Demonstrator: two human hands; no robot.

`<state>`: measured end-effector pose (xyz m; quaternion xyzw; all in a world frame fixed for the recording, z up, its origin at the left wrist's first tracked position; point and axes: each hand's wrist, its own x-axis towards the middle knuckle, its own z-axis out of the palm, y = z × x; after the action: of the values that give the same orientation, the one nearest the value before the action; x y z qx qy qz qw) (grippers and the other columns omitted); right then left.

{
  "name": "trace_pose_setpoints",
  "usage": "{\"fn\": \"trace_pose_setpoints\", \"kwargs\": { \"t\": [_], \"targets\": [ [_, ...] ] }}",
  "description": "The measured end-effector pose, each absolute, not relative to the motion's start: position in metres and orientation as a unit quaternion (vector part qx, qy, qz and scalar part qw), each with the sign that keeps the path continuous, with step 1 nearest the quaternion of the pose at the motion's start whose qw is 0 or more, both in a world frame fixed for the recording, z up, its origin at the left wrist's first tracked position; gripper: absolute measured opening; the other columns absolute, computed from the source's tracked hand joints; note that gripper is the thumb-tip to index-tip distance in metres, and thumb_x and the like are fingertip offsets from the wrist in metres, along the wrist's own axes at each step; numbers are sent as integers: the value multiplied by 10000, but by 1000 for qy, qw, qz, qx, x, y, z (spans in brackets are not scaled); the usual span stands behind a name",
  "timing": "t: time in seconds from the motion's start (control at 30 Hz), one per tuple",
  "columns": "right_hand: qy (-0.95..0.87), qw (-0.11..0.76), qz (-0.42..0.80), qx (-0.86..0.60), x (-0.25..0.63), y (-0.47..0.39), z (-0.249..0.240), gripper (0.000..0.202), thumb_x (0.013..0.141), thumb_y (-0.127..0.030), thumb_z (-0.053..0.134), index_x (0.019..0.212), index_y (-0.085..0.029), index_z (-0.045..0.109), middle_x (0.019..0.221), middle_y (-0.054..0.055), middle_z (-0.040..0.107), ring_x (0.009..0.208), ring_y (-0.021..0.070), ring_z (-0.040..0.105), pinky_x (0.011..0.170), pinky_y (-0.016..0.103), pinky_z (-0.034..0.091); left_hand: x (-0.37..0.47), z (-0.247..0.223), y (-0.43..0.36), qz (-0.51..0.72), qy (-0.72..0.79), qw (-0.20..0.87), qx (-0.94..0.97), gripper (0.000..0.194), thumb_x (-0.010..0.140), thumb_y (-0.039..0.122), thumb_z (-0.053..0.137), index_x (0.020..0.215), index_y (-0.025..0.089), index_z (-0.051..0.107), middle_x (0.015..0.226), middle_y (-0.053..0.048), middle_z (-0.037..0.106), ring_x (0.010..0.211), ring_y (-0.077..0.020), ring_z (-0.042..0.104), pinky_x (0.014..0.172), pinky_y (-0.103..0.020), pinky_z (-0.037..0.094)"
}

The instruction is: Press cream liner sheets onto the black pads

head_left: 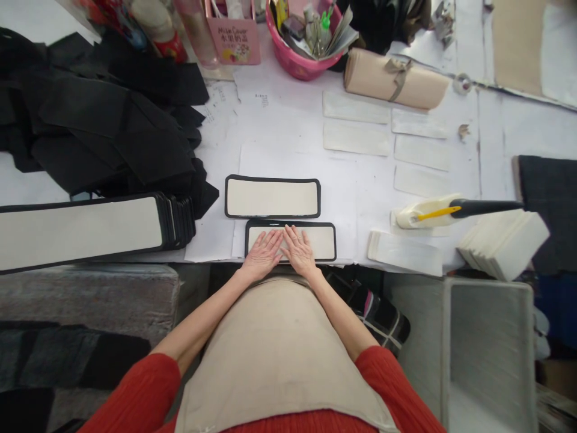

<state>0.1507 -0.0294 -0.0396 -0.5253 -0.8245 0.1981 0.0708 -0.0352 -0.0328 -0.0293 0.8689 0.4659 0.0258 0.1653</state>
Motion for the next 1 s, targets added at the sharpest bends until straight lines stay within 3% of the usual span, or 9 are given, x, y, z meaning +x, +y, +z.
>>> {"fn": "trace_pose_setpoints", "kwargs": {
  "t": [0.27, 0.43, 0.6, 0.77, 0.87, 1.0],
  "targets": [
    [-765, 65, 175, -617, 223, -38, -50, 687, 991, -463, 415, 1557, -124, 224, 1614, 120, 243, 1516, 262, 138, 1232, 497, 89, -68, -30, -31, 38, 500, 178, 846, 706, 932, 395, 483, 1539, 98, 277, 1600, -173, 242, 1502, -291, 147, 1224, -508, 94],
    [-761, 66, 185, -618, 226, -40, -55, 690, 990, -497, 393, 1557, -137, 232, 1615, 113, 246, 1517, 258, 132, 1234, 497, 75, -68, -38, -32, 31, 506, 183, 842, 717, 910, 393, 516, 1542, 148, 284, 1592, -160, 281, 1499, -297, 163, 1214, -529, 100],
    [-765, 71, 171, -617, 224, -39, -54, 678, 992, -488, 385, 1554, -136, 241, 1616, 109, 248, 1516, 255, 137, 1234, 488, 74, -68, -35, -29, 44, 498, 180, 847, 684, 923, 410, 493, 1520, 122, 327, 1585, -176, 304, 1495, -302, 191, 1214, -516, 117],
    [-770, 72, 167, -611, 227, -37, -52, 677, 991, -492, 388, 1556, -151, 235, 1616, 104, 251, 1515, 250, 146, 1228, 482, 102, -73, -18, -29, 122, 577, 174, 789, 609, 905, 379, 538, 1455, 145, 425, 1501, -194, 427, 1431, -334, 330, 1152, -510, 301],
    [-769, 76, 162, -613, 227, -37, -53, 670, 992, -489, 387, 1551, -146, 246, 1613, 108, 262, 1514, 247, 148, 1227, 483, 109, -73, -8, -30, 157, 673, 162, 704, 533, 868, 320, 594, 1365, 143, 512, 1282, -203, 564, 1252, -357, 502, 1033, -508, 432],
    [-770, 78, 152, -614, 226, -38, -55, 652, 996, -481, 381, 1547, -153, 262, 1609, 108, 272, 1511, 247, 164, 1224, 482, 112, -71, -6, -23, 191, 728, 202, 626, 470, 799, 275, 665, 1249, 166, 582, 1116, -144, 600, 1009, -299, 618, 896, -441, 514]
  ]
}}
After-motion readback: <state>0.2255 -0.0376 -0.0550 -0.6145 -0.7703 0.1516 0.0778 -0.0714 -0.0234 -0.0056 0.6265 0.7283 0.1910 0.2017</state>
